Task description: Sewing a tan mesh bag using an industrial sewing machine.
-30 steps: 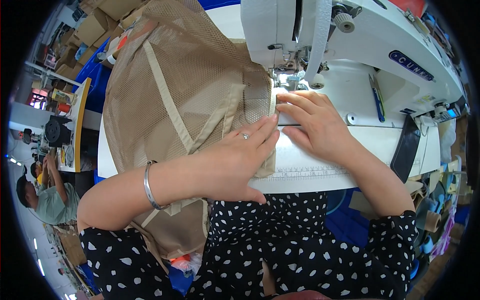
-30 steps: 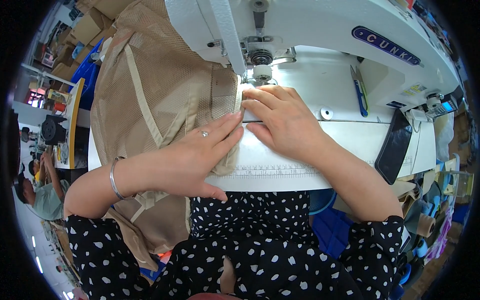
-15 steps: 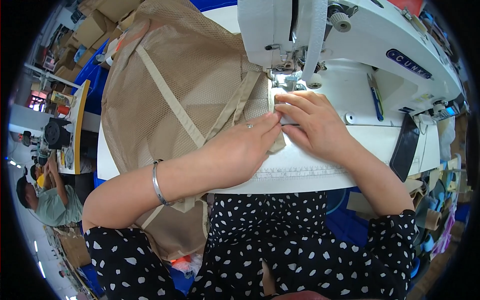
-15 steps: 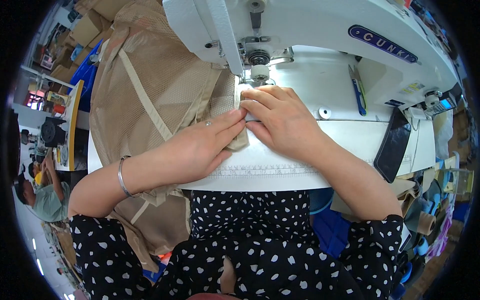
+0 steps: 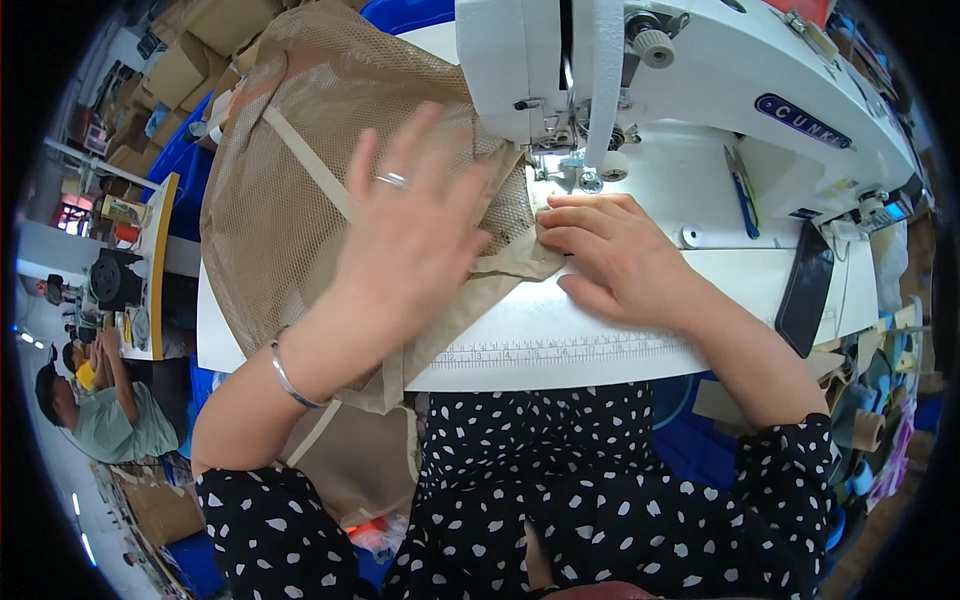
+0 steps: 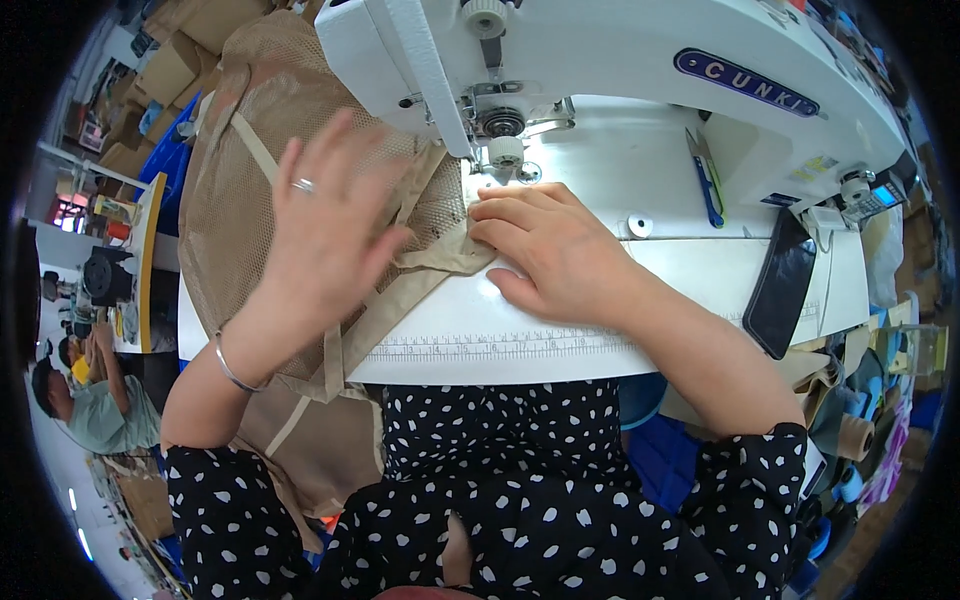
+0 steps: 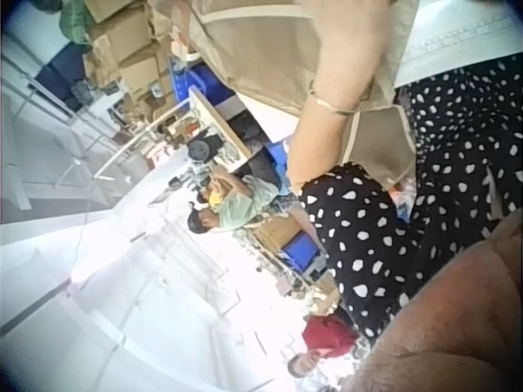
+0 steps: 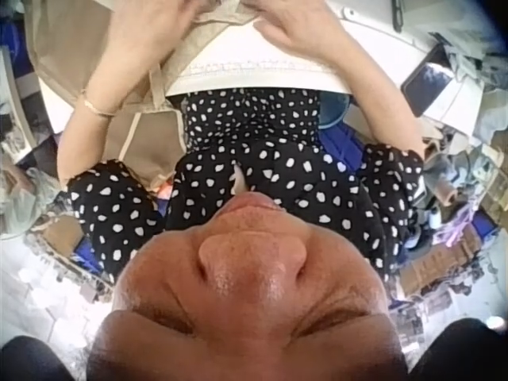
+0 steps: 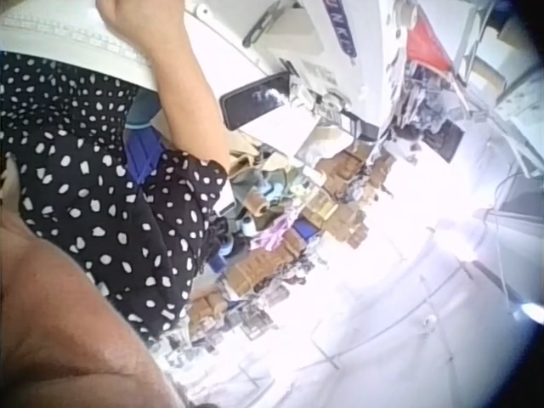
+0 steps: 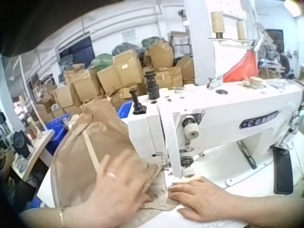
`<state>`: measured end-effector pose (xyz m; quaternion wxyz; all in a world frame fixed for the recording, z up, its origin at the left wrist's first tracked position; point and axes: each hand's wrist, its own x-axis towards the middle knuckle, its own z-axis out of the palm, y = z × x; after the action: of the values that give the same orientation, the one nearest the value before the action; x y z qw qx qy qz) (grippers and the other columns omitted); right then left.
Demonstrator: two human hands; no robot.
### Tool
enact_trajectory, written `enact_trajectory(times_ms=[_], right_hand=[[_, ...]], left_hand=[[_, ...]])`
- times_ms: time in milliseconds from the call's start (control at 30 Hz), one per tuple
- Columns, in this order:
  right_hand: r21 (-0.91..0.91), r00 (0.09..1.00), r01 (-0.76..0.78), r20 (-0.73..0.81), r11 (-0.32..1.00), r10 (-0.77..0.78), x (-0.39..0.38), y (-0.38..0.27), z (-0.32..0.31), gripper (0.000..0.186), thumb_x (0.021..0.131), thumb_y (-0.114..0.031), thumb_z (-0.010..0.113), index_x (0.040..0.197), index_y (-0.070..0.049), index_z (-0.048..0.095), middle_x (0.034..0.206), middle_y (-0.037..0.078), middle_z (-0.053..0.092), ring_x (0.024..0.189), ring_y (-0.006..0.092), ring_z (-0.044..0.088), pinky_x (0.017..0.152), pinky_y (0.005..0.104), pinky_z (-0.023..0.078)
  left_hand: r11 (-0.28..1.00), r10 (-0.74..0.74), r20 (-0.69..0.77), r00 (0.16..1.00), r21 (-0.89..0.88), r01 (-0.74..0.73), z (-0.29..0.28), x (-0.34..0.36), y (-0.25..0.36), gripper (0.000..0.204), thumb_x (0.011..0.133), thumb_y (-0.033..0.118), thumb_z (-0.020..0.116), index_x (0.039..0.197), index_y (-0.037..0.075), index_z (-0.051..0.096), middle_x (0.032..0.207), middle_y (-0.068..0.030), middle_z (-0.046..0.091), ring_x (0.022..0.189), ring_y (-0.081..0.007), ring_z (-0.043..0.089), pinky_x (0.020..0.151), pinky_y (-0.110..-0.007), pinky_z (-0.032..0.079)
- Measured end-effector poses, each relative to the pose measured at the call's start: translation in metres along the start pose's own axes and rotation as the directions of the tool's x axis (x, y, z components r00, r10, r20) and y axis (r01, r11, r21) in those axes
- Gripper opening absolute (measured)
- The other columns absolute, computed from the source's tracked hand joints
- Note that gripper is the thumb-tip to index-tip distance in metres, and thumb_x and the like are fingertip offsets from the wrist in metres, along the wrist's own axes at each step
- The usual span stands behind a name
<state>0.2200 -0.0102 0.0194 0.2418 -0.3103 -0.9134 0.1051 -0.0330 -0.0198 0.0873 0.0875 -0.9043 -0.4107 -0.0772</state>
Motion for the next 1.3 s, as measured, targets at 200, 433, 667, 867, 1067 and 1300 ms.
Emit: enact_trajectory(times_ms=[200, 433, 667, 867, 1067, 1300], right_hand=[[0.008, 0.998, 0.058, -0.027, 0.998, -0.058, 0.002, -0.005, 0.005, 0.031, 0.087, -0.022, 0.073, 0.113, -0.006, 0.067, 0.123, 0.008, 0.064, 0.120, 0.0241, 0.060, 0.104, 0.0413, 0.044], [0.004, 0.995, 0.081, -0.067, 0.997, -0.080, -0.001, -0.002, 0.009, 0.029, 0.082, -0.014, 0.076, 0.109, -0.009, 0.068, 0.114, 0.006, 0.067, 0.109, 0.0244, 0.064, 0.095, 0.0391, 0.048], [-0.040, 0.981, 0.178, -0.074, 0.983, -0.181, 0.001, -0.009, 0.013, 0.021, 0.079, -0.012, 0.071, 0.100, -0.008, 0.068, 0.097, 0.004, 0.067, 0.094, 0.0222, 0.065, 0.087, 0.0378, 0.050], [-0.092, 0.929, 0.301, -0.194, 0.949, -0.314, -0.007, -0.007, 0.011, 0.023, 0.074, -0.010, 0.070, 0.096, -0.006, 0.067, 0.093, 0.005, 0.067, 0.082, 0.0219, 0.065, 0.073, 0.0342, 0.052], [-0.057, 0.930, 0.320, -0.174, 0.946, -0.325, -0.007, -0.005, 0.011, 0.022, 0.072, -0.009, 0.079, 0.093, -0.006, 0.072, 0.095, 0.007, 0.073, 0.078, 0.0215, 0.070, 0.065, 0.0329, 0.055], [-0.051, 0.932, 0.283, -0.219, 0.958, -0.288, -0.003, -0.005, 0.015, 0.017, 0.074, -0.011, 0.073, 0.089, -0.005, 0.067, 0.095, 0.006, 0.070, 0.084, 0.0208, 0.069, 0.071, 0.0326, 0.054]], left_hand=[[0.838, -0.269, 0.196, 0.943, -0.435, 0.329, 0.017, -0.016, -0.031, 0.034, 0.088, 0.009, 0.070, 0.121, 0.000, 0.067, 0.099, -0.0116, 0.069, 0.094, -0.0291, 0.069, 0.082, -0.037, 0.055], [0.366, -0.247, 0.205, 0.947, -0.885, 0.287, -0.024, -0.046, -0.011, 0.021, 0.098, 0.011, 0.066, 0.115, 0.002, 0.073, 0.086, -0.0056, 0.071, 0.076, -0.0149, 0.068, 0.071, -0.029, 0.053], [0.150, 0.554, -0.002, 0.832, -0.983, -0.103, -0.028, -0.069, 0.029, 0.030, 0.099, 0.010, 0.063, 0.128, 0.001, 0.067, 0.097, -0.0096, 0.072, 0.093, -0.0270, 0.069, 0.081, -0.035, 0.056], [0.952, 0.008, -0.016, 1.000, -0.306, -0.012, 0.040, -0.027, 0.032, 0.048, 0.087, 0.010, 0.067, 0.134, 0.010, 0.060, 0.151, -0.0098, 0.048, 0.133, -0.0309, 0.049, 0.115, -0.049, 0.036], [0.969, 0.105, -0.075, 0.992, -0.217, -0.119, 0.062, -0.018, 0.017, 0.044, 0.090, 0.010, 0.054, 0.134, 0.009, 0.059, 0.143, -0.0069, 0.054, 0.132, -0.0283, 0.050, 0.115, -0.050, 0.035], [0.958, 0.175, -0.128, 0.976, -0.207, -0.199, 0.066, -0.005, -0.002, 0.040, 0.090, 0.014, 0.055, 0.129, 0.010, 0.062, 0.137, -0.0048, 0.059, 0.129, -0.0233, 0.052, 0.114, -0.046, 0.038]])
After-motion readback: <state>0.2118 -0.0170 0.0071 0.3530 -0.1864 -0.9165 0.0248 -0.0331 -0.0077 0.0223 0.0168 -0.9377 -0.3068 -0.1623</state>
